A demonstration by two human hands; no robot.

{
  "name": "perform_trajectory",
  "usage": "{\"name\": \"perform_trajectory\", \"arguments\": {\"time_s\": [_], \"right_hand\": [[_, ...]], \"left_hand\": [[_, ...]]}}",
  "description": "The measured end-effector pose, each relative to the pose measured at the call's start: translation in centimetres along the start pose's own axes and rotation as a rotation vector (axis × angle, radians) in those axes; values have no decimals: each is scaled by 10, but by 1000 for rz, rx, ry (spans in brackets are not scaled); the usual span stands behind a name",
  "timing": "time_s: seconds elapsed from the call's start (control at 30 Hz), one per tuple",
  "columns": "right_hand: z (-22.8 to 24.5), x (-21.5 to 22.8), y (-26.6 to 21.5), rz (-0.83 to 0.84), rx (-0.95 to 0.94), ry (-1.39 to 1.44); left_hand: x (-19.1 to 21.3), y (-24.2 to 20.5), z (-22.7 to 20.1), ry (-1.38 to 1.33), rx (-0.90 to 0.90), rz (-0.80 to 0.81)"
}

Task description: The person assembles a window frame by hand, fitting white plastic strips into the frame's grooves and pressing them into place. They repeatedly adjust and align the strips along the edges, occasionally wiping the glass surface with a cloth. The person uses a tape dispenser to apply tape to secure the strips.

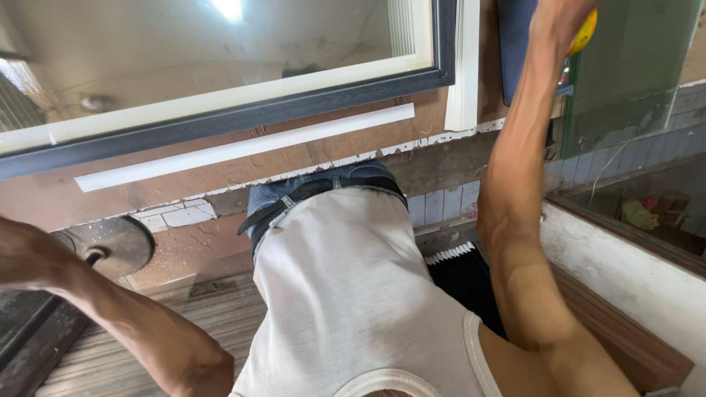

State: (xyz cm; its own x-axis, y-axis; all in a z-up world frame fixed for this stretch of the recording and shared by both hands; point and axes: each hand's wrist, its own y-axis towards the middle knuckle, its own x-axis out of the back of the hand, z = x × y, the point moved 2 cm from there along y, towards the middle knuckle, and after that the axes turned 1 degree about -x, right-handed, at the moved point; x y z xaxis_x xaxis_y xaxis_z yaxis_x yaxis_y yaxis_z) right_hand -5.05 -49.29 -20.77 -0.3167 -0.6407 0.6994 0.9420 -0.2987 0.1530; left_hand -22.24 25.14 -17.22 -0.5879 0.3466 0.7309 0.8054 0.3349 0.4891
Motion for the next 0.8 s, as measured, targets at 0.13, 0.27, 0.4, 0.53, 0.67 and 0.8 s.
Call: {"name": "perform_trajectory", "arguments": {"time_s": [0.13, 0.27, 0.4, 0.53, 0.67, 0.8], "right_hand": [[49, 8, -94, 63, -37, 182], [85, -26, -145, 356, 3, 110], [93, -50, -136, 458, -34, -34], [88, -53, -133, 560, -21, -269], [86, -51, -132, 476, 129, -270], [79, -51, -132, 529, 54, -286]], "left_hand": [[-50, -59, -95, -203, -236, 292], [-113, -84, -137, -32, -385, 530], [-124, -73, -145, -63, -349, 579], [-117, -70, -145, -98, -295, 654], [-123, -70, -141, -136, -335, 626], [-128, -76, -132, -215, -228, 761]]}}
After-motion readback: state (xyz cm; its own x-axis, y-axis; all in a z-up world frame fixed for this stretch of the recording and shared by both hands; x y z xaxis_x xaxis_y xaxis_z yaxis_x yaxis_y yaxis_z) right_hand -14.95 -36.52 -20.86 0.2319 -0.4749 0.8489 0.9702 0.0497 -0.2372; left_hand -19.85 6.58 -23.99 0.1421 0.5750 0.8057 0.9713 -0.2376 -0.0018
